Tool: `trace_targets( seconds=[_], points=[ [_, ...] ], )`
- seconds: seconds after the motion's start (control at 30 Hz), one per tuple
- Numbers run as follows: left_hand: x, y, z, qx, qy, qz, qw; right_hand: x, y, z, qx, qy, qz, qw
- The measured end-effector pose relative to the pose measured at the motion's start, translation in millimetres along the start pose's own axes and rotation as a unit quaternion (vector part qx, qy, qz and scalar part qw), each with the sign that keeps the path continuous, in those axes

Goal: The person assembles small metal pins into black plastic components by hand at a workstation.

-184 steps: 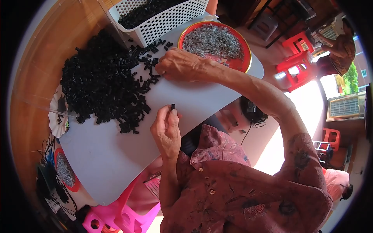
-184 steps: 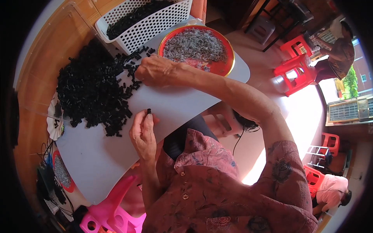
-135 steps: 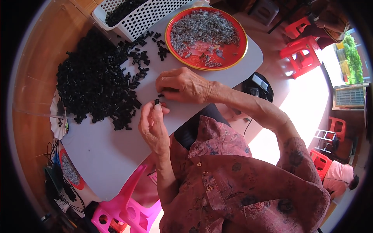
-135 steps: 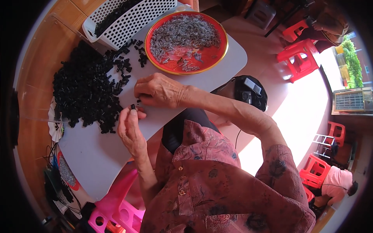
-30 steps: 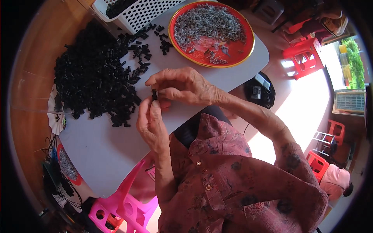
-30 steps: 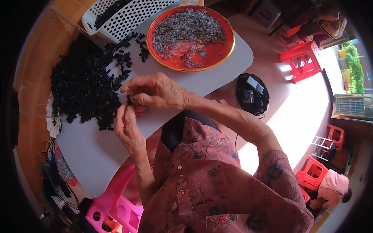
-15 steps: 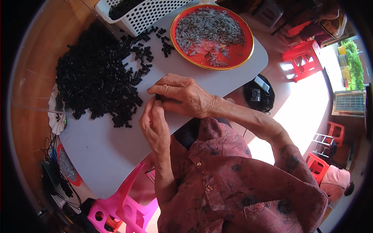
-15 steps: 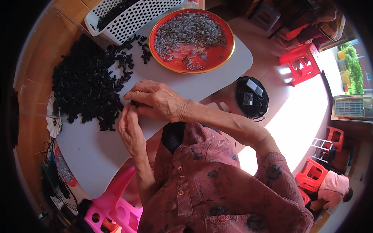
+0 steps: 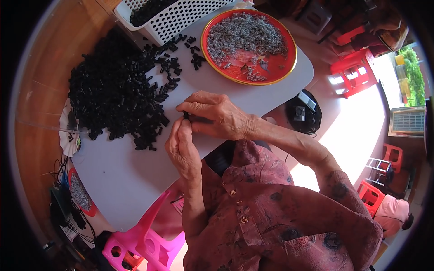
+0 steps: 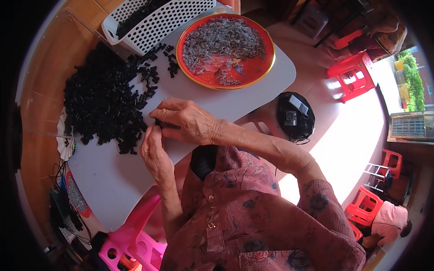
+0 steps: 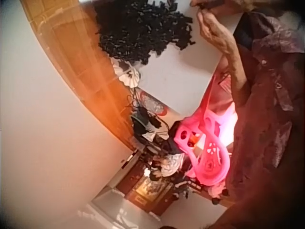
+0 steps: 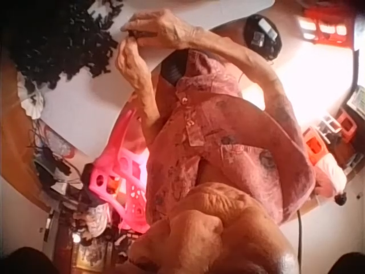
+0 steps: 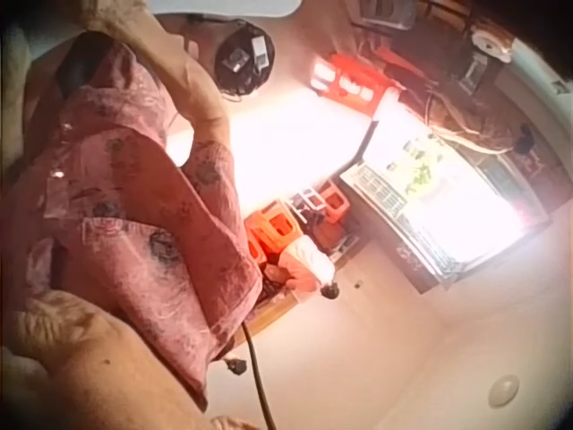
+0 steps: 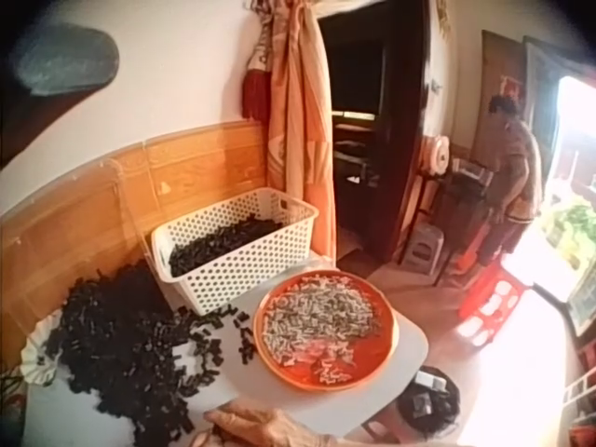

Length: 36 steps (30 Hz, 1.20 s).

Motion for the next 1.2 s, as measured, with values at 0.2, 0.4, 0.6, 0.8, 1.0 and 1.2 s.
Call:
trace_targets(
  seconds=[0.2,0.4,0.6,0.8,1.0,1.2],
  points=[
    [4,-12,-1,-0.083,-0.001,0.077,0.994,-5,-5,-3,0.09,0.026,-0.084,0.992],
    [1,-5,-4,-0.057,-0.012,0.07,0.996,-7,-10,-8,0.14,0.023,-0.134,0.981],
    [0,-5,-2,-0.069,-0.032,0.033,0.997,-6,-10,-7,0.125,0.017,-0.132,0.983],
    [-2,-14,-2,0.028,0.009,-0.18,0.983,28,-2,37,-0.013,0.05,-0.049,0.997],
    [-4,-7,-2,-0.021,-0.013,-0.117,0.993,116,54,160,0.004,0.166,-0.224,0.96],
    [-1,-9,-1,-0.062,-0.02,-0.144,0.987,80,43,148,0.09,0.091,-0.219,0.967]
  ],
)
Point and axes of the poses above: each hand's wrist, its own z-axis towards the middle knuckle, its own x-axis out of the back of the hand, y = z × x, the point moved 4 cm from there along z, towards the middle knuckle, and after that the axes turned 1 degree about -z, right-handed, at the moved point
